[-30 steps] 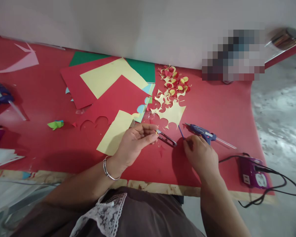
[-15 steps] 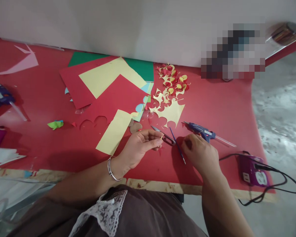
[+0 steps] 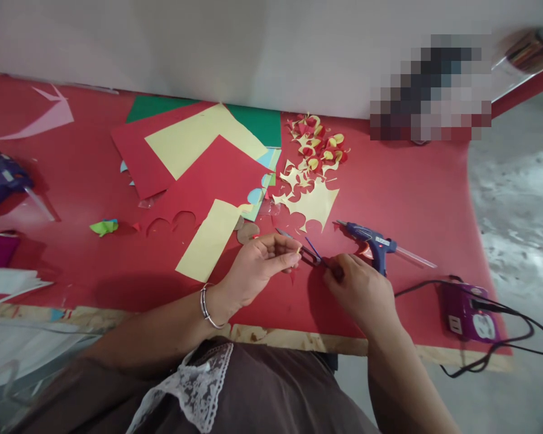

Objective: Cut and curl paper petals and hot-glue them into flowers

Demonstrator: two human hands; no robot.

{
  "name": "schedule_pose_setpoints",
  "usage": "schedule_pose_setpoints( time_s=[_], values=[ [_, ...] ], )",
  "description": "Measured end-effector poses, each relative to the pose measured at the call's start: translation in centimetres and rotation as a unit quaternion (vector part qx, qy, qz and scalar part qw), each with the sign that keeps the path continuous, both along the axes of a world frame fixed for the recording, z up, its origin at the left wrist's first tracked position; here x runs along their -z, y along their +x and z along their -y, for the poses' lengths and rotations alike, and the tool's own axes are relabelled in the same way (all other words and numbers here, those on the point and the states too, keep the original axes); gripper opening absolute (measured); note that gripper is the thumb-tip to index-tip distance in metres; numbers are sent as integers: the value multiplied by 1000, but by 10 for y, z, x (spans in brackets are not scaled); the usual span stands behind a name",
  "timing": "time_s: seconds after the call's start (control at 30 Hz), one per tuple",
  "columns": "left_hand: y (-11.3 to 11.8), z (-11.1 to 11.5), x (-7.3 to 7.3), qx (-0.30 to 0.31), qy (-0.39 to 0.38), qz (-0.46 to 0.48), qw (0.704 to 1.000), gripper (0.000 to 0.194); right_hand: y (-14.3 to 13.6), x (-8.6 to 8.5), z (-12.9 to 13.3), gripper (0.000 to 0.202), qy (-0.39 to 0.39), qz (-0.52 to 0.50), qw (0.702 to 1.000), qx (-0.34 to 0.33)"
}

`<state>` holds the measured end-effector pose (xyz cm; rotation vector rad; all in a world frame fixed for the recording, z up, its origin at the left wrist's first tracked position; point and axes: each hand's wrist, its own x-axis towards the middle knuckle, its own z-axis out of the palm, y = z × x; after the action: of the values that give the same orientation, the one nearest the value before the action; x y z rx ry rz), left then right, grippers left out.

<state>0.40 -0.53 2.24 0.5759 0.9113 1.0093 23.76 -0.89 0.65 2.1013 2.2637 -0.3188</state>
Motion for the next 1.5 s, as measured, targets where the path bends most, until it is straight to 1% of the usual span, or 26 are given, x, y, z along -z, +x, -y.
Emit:
schedule_pose_setpoints(
  time_s=[0.07, 0.1, 0.17, 0.2, 0.27, 0.37, 0.43, 0.53, 0.73, 0.87, 1.0, 1.07, 1.17, 1.37, 1.5],
  values=[
    [2, 0, 0, -5, -7, 6, 1000, 28, 1, 0, -2, 11, 10, -2, 1000, 13],
    [3, 0, 0, -7, -14, 10, 1000, 29, 2, 0, -2, 10, 25, -22, 999, 17],
    [4, 0, 1, -13, -29, 18, 999, 30, 5, -4, -1, 9, 66, -97, 993, 10],
    [4, 0, 2, -16, -35, 20, 999, 31, 6, -8, 0, 8, 86, -146, 986, -5],
    [4, 0, 3, -21, -42, 20, 999, 31, 6, -19, 3, 8, 102, -231, 966, -49],
    [5, 1, 3, -20, -48, 14, 999, 31, 2, -35, 5, 9, 102, -284, 945, -125],
    [6, 1, 3, -12, -55, 10, 998, 31, -1, -41, 4, 11, 97, -288, 938, -164],
    [6, 3, 3, 1, -61, 5, 998, 30, -3, -40, 0, 12, 87, -278, 937, -192],
    [6, 6, 5, 21, -72, -4, 997, 30, 2, -33, -2, 10, 64, -268, 941, -199],
    [6, 5, 2, 39, -75, 5, 996, 29, 3, -33, -1, 9, 55, -267, 941, -200],
    [6, 3, -1, 53, -66, -9, 996, 40, 2, -32, 0, 8, 53, -271, 938, -211],
    [4, 2, -1, 59, -50, -40, 996, 42, 2, -32, 0, 8, 52, -268, 937, -216],
    [-1, -1, 1, 77, -6, -91, 993, 40, 2, -32, -1, 8, 61, -259, 938, -222],
    [-8, -6, 6, 128, 62, -158, 977, 25, 2, -29, 0, 9, 59, -243, 942, -222],
    [-9, -8, 6, 122, 95, -201, 967, 18, 2, -29, 0, 9, 64, -243, 941, -227]
  ],
)
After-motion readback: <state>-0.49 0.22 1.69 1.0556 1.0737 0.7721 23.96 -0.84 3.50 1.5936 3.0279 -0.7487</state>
